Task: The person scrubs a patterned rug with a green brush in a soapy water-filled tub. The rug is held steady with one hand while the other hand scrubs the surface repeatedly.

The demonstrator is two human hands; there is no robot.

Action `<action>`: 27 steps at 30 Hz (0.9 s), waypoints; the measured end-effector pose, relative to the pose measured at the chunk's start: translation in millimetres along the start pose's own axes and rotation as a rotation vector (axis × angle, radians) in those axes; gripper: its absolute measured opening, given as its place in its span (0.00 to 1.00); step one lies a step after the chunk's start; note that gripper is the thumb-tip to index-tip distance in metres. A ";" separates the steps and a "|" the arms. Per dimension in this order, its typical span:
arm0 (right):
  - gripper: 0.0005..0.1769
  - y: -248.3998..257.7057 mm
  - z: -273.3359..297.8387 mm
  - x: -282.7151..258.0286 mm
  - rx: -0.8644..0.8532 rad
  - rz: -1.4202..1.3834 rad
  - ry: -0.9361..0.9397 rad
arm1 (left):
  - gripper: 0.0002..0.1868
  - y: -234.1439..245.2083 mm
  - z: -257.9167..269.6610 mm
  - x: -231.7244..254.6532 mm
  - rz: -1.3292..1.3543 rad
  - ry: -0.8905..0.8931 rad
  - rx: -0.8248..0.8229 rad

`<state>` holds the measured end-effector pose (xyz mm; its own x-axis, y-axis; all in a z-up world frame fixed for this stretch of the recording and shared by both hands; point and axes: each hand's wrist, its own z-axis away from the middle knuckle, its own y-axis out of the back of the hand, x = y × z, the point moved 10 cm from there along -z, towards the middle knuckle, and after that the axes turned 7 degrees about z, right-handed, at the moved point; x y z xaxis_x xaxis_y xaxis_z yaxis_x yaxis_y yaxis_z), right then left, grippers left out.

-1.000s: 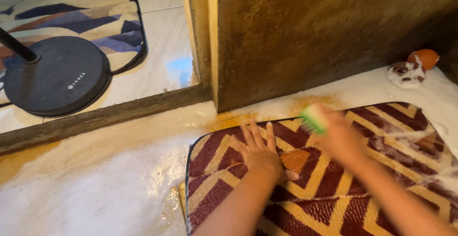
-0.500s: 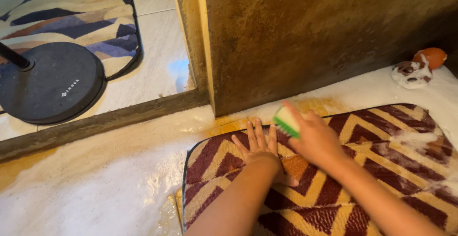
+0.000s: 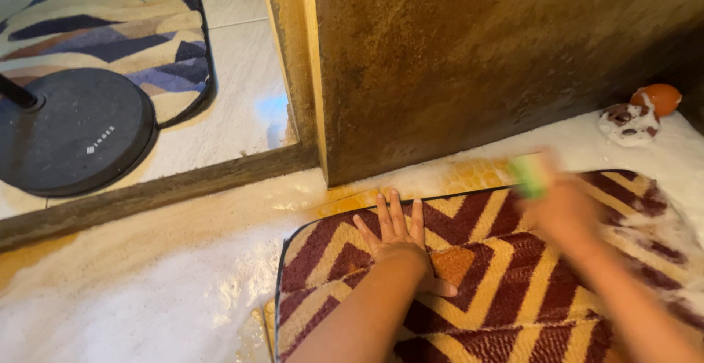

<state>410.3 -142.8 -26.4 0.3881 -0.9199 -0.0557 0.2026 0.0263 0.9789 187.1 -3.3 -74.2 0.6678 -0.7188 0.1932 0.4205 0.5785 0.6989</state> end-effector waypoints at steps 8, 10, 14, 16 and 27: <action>0.49 -1.0 30.0 -35.0 -0.100 -0.068 0.092 | 0.85 -0.6 5.5 0.4 -0.001 0.007 -0.001; 0.54 15.1 -8.3 48.0 -0.065 -0.166 -0.123 | 0.85 -3.3 7.5 0.8 0.011 -0.007 -0.014; 0.46 43.1 -63.9 156.5 0.133 0.096 -0.325 | 0.86 -0.2 5.4 1.0 -0.004 -0.003 0.001; 0.43 36.1 -64.0 160.9 0.139 0.147 -0.356 | 0.86 0.4 4.8 -0.5 0.013 -0.006 -0.003; 0.44 -34.8 127.3 -14.0 -0.032 -0.111 0.206 | 0.86 1.6 9.2 0.7 0.031 -0.054 0.102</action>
<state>283.4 -180.6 -34.7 0.5364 -0.8188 -0.2047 0.2816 -0.0550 0.9580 182.7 -6.4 -66.6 0.6442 -0.7226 0.2508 0.3340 0.5606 0.7577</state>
